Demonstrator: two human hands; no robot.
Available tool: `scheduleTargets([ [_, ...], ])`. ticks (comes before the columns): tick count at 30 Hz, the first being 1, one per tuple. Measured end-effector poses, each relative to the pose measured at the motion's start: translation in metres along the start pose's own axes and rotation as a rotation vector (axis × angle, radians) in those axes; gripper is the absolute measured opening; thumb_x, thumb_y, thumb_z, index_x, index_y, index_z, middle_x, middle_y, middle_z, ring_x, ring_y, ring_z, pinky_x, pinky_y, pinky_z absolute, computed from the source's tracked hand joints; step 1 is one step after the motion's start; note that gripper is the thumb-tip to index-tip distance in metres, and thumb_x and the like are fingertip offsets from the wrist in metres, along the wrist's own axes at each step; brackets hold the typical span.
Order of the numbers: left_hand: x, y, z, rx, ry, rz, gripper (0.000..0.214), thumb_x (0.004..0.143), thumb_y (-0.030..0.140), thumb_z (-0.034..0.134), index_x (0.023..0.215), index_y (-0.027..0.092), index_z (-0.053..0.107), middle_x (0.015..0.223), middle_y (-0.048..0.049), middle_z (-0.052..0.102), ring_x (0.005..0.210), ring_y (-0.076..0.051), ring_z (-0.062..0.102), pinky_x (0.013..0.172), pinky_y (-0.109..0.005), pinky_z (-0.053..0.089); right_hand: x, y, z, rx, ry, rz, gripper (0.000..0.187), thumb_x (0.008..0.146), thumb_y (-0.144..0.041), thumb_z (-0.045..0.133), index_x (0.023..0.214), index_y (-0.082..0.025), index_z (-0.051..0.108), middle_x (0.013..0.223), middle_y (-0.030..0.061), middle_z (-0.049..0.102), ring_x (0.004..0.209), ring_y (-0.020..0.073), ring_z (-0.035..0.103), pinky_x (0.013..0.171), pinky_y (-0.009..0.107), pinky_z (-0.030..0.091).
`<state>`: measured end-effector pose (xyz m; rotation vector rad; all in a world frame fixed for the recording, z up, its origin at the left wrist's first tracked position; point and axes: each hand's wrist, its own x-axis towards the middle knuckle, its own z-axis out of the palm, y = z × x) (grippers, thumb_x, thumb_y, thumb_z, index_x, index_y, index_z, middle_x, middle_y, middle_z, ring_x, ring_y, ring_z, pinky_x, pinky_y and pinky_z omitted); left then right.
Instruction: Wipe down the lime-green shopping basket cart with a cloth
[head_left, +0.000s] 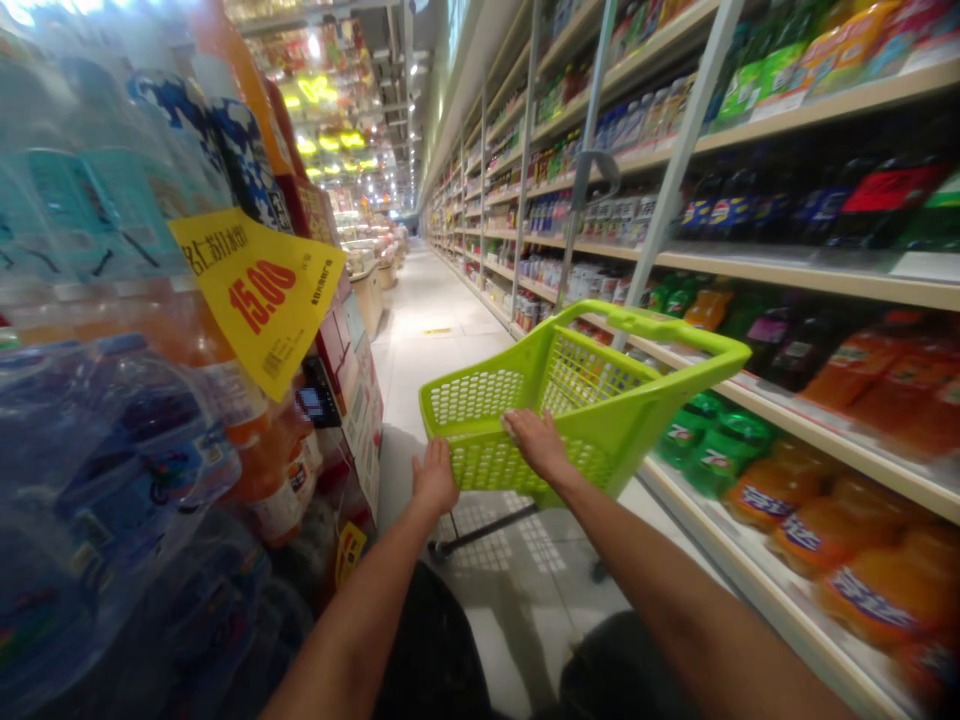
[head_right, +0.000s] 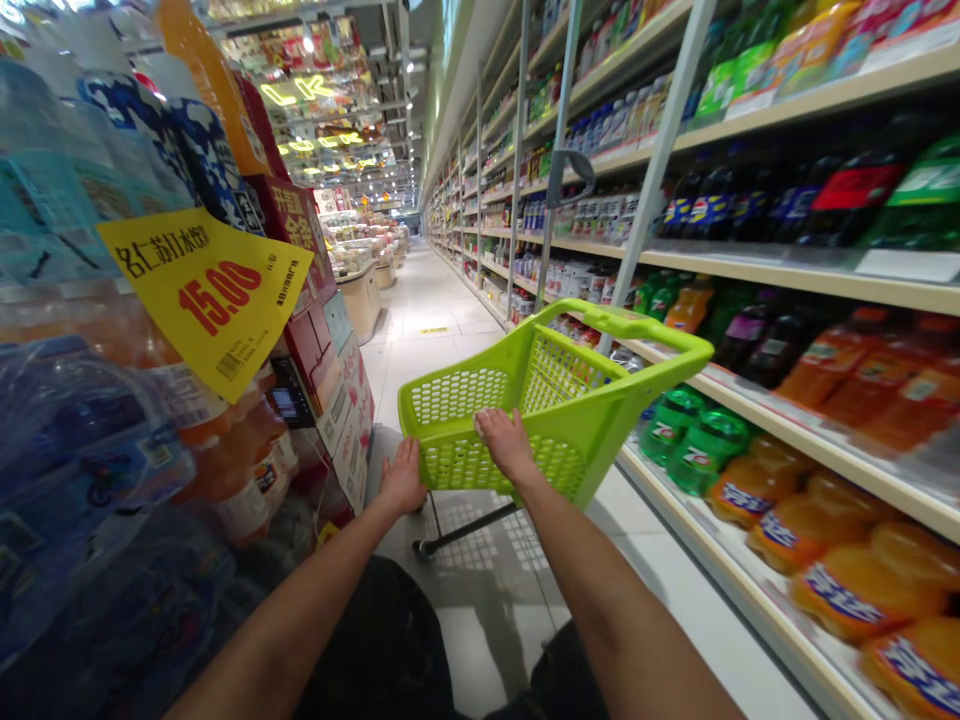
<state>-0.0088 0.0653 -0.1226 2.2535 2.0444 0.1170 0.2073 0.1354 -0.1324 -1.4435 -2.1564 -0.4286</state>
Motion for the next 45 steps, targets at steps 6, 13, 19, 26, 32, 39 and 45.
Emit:
scheduleTargets([
  [6, -0.001, 0.003, 0.003, 0.030, 0.028, 0.015, 0.081, 0.069, 0.015, 0.047, 0.142, 0.012, 0.012, 0.151, -0.0117, 0.010, 0.138, -0.026, 0.010, 0.108, -0.055, 0.014, -0.003, 0.003, 0.000, 0.029, 0.059, 0.083, 0.035, 0.089, -0.016, 0.033, 0.119, -0.014, 0.052, 0.133, 0.0163, 0.046, 0.124, 0.0273, 0.040, 0.099, 0.053, 0.026],
  [13, -0.005, 0.005, 0.005, -0.005, 0.042, 0.029, 0.082, 0.069, 0.020, 0.051, 0.141, 0.010, 0.012, 0.150, -0.0144, 0.011, 0.138, -0.026, 0.009, 0.108, -0.053, 0.016, -0.004, -0.057, 0.023, 0.196, 0.082, 0.067, 0.037, 0.088, -0.014, 0.035, 0.122, -0.015, 0.051, 0.133, 0.0143, 0.047, 0.126, 0.0243, 0.039, 0.102, 0.049, 0.025],
  [19, -0.013, -0.007, 0.009, -0.050, 0.089, -0.021, 0.084, 0.068, 0.018, 0.051, 0.141, 0.012, 0.010, 0.150, -0.0135, 0.013, 0.138, -0.023, 0.010, 0.109, -0.050, 0.017, -0.004, -0.090, 0.030, 0.198, -0.008, -0.098, 0.047, 0.087, -0.015, 0.040, 0.133, -0.026, 0.039, 0.138, 0.0096, 0.043, 0.128, 0.0221, 0.037, 0.105, 0.050, 0.021],
  [26, -0.014, -0.017, 0.004, -0.138, 0.046, 0.010, 0.083, 0.068, 0.019, 0.051, 0.141, 0.014, 0.012, 0.151, -0.0119, 0.013, 0.138, -0.024, 0.011, 0.109, -0.052, 0.016, -0.008, -0.058, 0.018, 0.158, 0.130, 0.164, 0.041, 0.089, -0.014, 0.033, 0.128, -0.019, 0.047, 0.138, 0.0134, 0.041, 0.129, 0.0270, 0.034, 0.102, 0.056, 0.022],
  [32, -0.020, -0.025, -0.001, -0.085, 0.000, 0.068, 0.079, 0.070, 0.019, 0.053, 0.140, 0.015, 0.017, 0.150, -0.0121, 0.014, 0.138, -0.025, 0.012, 0.109, -0.051, 0.016, -0.009, -0.104, 0.025, 0.215, 0.027, -0.076, 0.047, 0.088, -0.010, 0.037, 0.132, -0.024, 0.041, 0.137, 0.0108, 0.043, 0.129, 0.0229, 0.036, 0.104, 0.051, 0.024],
  [39, -0.029, -0.043, 0.010, -0.005, -0.055, 0.012, 0.077, 0.073, 0.021, 0.050, 0.141, 0.014, 0.014, 0.151, -0.0128, 0.011, 0.138, -0.025, 0.009, 0.108, -0.052, 0.016, -0.029, -0.117, 0.025, 0.185, 0.039, -0.174, 0.041, 0.087, -0.011, 0.039, 0.125, -0.024, 0.049, 0.139, 0.0070, 0.040, 0.132, 0.0211, 0.030, 0.107, 0.051, 0.019],
  [45, -0.033, -0.045, 0.021, 0.001, -0.059, -0.002, 0.076, 0.073, 0.019, 0.050, 0.140, 0.014, 0.016, 0.150, -0.0128, 0.014, 0.138, -0.024, 0.011, 0.109, -0.050, 0.015, -0.063, -0.117, 0.053, 0.174, -0.051, -0.239, 0.038, 0.086, -0.010, 0.042, 0.121, -0.019, 0.053, 0.135, 0.0099, 0.046, 0.128, 0.0230, 0.036, 0.105, 0.051, 0.024],
])
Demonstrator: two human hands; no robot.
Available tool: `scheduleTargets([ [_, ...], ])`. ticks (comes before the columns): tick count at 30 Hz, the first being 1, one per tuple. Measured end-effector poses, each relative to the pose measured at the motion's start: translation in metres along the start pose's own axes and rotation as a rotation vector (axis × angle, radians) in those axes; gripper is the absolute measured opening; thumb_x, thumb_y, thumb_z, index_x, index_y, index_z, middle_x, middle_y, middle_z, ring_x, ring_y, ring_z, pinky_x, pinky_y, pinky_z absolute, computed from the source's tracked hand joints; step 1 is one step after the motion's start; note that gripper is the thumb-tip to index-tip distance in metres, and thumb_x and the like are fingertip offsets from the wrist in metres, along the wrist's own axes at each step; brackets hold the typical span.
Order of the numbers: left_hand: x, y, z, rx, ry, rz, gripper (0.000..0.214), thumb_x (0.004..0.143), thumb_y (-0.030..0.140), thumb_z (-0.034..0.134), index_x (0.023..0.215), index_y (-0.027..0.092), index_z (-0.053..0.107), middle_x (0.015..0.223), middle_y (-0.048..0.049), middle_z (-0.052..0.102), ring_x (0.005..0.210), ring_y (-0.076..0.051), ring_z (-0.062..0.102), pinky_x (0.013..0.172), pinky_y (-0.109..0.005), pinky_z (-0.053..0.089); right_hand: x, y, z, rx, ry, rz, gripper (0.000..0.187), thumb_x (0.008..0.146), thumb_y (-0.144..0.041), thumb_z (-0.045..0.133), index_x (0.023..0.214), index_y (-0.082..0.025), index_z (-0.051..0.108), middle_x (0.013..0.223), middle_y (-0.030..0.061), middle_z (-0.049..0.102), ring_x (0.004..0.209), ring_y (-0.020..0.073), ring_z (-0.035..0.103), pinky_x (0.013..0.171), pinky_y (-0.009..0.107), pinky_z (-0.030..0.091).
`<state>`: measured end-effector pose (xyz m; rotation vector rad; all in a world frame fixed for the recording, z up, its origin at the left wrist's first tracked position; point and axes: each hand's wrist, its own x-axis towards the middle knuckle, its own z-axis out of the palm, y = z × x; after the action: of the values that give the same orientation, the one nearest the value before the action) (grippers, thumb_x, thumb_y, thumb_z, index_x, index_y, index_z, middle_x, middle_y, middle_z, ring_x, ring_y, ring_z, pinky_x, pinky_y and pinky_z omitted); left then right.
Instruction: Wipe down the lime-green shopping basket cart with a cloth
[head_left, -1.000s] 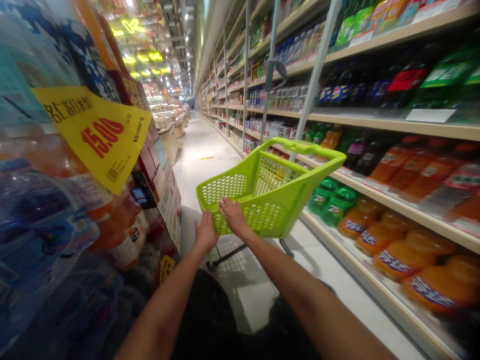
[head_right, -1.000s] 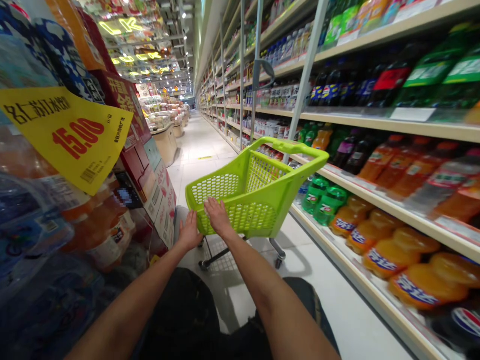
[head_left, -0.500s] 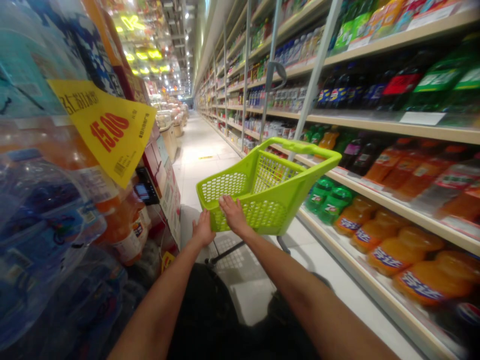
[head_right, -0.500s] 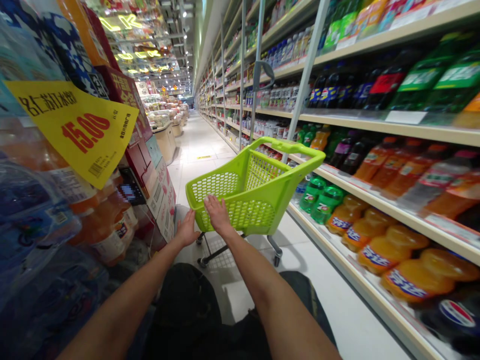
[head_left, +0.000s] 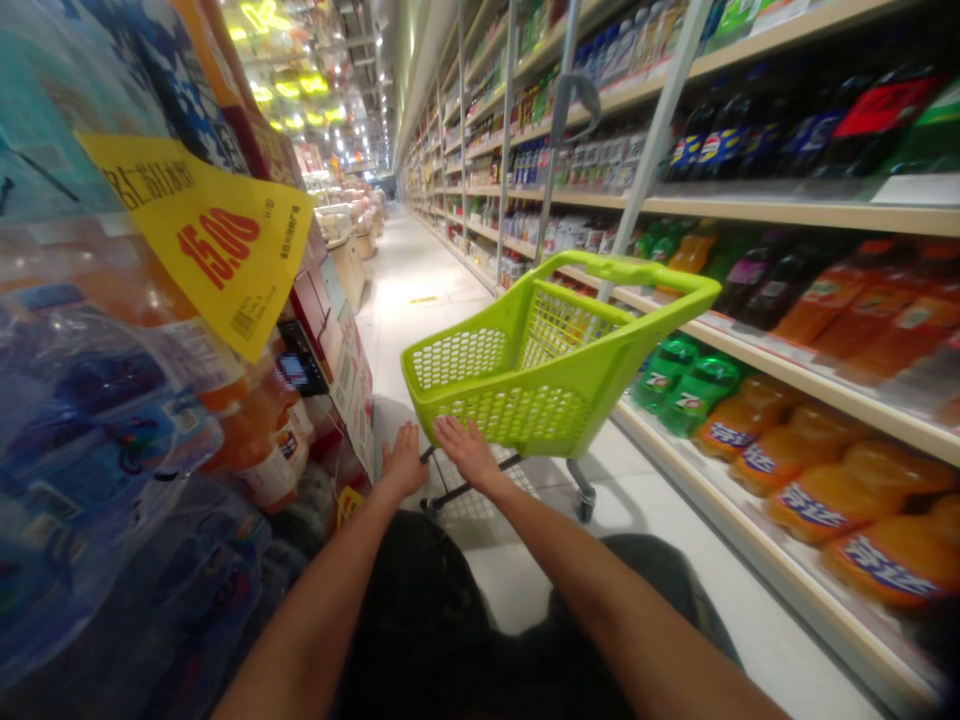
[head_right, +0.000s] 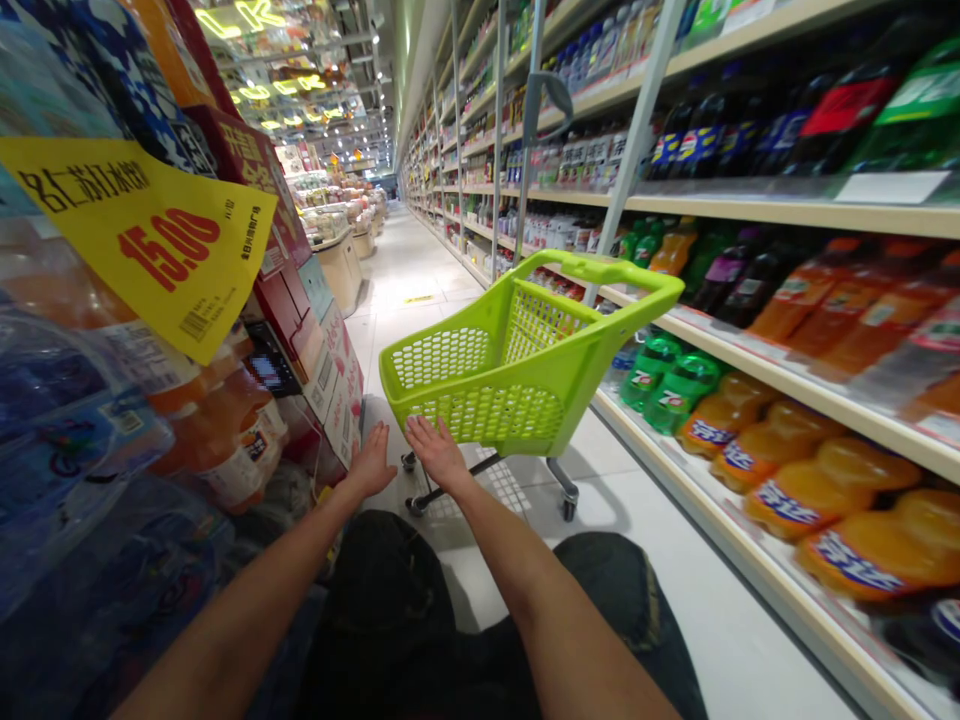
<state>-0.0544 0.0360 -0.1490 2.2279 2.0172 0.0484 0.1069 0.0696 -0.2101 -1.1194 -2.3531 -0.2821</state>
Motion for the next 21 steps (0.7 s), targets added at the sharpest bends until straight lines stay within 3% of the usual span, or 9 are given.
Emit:
scheduleTargets([
  [4, -0.004, -0.004, 0.006, 0.001, -0.018, -0.018, 0.077, 0.072, 0.019, 0.051, 0.140, 0.013, 0.016, 0.150, -0.0125, 0.013, 0.138, -0.024, 0.012, 0.109, -0.051, 0.016, -0.010, -0.005, 0.005, 0.002, -0.050, -0.007, 0.040, 0.085, -0.008, 0.042, 0.122, -0.017, 0.053, 0.133, 0.0117, 0.047, 0.127, 0.0243, 0.038, 0.104, 0.051, 0.026],
  [8, -0.002, -0.009, 0.008, -0.018, 0.023, -0.102, 0.074, 0.073, 0.018, 0.049, 0.140, 0.011, 0.017, 0.150, -0.0134, 0.013, 0.138, -0.023, 0.013, 0.109, -0.050, 0.016, 0.030, -0.012, -0.014, 0.009, 0.089, -0.079, 0.044, 0.089, -0.011, 0.035, 0.131, -0.020, 0.043, 0.140, 0.0082, 0.038, 0.134, 0.0221, 0.026, 0.108, 0.050, 0.018],
  [11, 0.000, -0.012, 0.004, -0.032, 0.051, -0.129, 0.074, 0.073, 0.017, 0.048, 0.140, 0.009, 0.018, 0.150, -0.0139, 0.013, 0.138, -0.023, 0.013, 0.110, -0.049, 0.016, 0.058, -0.012, -0.016, 0.007, 0.127, -0.126, 0.043, 0.089, -0.013, 0.037, 0.131, -0.020, 0.043, 0.140, 0.0082, 0.039, 0.134, 0.0220, 0.026, 0.108, 0.050, 0.017],
  [17, -0.001, -0.023, 0.002, -0.055, 0.063, -0.105, 0.076, 0.071, 0.017, 0.050, 0.140, 0.006, 0.019, 0.149, -0.0154, 0.016, 0.138, -0.025, 0.012, 0.109, -0.050, 0.017, 0.038, -0.003, 0.029, -0.048, 0.024, -0.182, 0.032, 0.085, -0.010, 0.044, 0.113, -0.015, 0.058, 0.126, 0.0133, 0.055, 0.121, 0.0239, 0.045, 0.103, 0.051, 0.030],
  [21, 0.001, -0.038, 0.014, -0.078, 0.059, -0.138, 0.077, 0.070, 0.015, 0.052, 0.140, 0.008, 0.020, 0.149, -0.0161, 0.016, 0.138, -0.026, 0.012, 0.109, -0.049, 0.014, 0.040, -0.005, 0.039, -0.030, 0.054, -0.176, 0.032, 0.087, -0.014, 0.042, 0.115, -0.017, 0.058, 0.128, 0.0115, 0.053, 0.123, 0.0242, 0.043, 0.101, 0.051, 0.031],
])
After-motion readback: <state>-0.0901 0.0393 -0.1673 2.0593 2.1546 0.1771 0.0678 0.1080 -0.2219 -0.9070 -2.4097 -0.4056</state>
